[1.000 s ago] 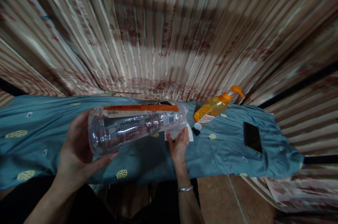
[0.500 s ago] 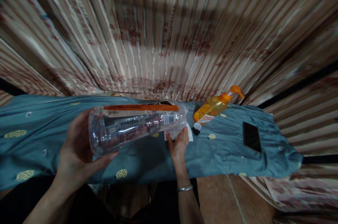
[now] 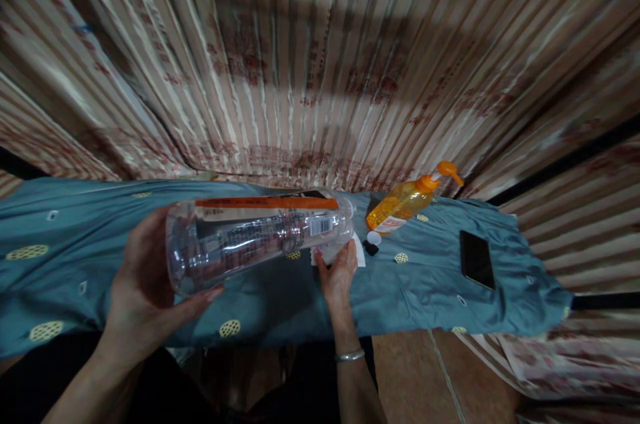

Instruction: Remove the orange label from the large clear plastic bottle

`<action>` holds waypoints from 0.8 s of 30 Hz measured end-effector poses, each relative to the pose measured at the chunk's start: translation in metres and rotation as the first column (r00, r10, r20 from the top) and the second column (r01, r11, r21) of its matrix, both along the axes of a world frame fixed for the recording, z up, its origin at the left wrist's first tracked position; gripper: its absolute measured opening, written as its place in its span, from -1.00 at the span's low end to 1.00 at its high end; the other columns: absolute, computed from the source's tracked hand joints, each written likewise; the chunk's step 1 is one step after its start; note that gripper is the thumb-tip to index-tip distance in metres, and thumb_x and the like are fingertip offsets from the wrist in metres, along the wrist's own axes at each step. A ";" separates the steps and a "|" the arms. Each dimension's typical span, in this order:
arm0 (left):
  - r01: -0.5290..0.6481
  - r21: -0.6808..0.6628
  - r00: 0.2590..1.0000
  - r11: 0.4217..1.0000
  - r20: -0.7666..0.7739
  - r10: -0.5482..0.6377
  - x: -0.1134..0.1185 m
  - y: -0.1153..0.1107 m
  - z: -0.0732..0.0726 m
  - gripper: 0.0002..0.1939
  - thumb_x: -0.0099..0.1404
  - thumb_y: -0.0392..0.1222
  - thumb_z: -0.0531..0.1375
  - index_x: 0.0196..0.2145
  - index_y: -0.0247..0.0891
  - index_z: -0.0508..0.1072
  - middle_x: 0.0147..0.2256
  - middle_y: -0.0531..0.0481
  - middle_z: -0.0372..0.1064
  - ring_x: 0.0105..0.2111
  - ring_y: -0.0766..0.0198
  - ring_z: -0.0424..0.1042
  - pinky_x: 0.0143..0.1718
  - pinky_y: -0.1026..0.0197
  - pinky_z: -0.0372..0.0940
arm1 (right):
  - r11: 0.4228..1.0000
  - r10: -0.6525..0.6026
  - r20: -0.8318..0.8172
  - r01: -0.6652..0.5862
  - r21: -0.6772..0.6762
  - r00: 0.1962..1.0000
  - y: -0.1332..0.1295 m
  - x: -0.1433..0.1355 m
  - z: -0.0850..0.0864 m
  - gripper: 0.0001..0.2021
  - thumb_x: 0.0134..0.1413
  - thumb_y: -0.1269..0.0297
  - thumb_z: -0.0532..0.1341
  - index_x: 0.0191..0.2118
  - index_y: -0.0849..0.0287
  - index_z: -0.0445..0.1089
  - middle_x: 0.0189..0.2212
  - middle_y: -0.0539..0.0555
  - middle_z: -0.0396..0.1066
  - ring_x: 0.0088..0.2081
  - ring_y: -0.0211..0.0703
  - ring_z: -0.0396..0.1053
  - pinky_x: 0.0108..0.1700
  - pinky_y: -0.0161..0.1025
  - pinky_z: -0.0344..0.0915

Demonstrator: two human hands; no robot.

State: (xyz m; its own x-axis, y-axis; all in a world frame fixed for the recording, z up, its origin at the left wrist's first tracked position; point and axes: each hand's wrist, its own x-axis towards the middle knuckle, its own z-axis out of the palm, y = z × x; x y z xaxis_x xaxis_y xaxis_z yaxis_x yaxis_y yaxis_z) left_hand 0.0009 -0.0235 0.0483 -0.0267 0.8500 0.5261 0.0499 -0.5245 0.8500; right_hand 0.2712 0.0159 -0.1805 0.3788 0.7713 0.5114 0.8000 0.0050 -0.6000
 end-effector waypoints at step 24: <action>-0.015 -0.002 0.999 1.000 0.043 0.015 -0.003 0.001 -0.004 0.10 -0.08 -0.31 0.60 0.36 0.26 0.36 0.19 -0.03 0.38 -0.18 0.22 0.60 -0.40 0.32 0.63 | 1.000 0.016 0.011 -0.016 -0.003 1.000 0.001 0.004 -0.002 -0.35 0.32 -0.25 0.16 0.14 0.31 0.37 0.19 0.53 0.39 0.31 0.40 0.28 0.27 0.40 0.30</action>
State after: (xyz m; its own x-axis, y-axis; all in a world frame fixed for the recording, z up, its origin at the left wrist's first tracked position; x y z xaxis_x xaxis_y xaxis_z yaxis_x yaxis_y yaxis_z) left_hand -0.0018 -0.0220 0.0442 -0.0623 0.8501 0.5229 0.0212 -0.5227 0.8523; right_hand 0.2750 0.0172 -0.1824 0.3611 0.7783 0.5136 0.8063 0.0160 -0.5912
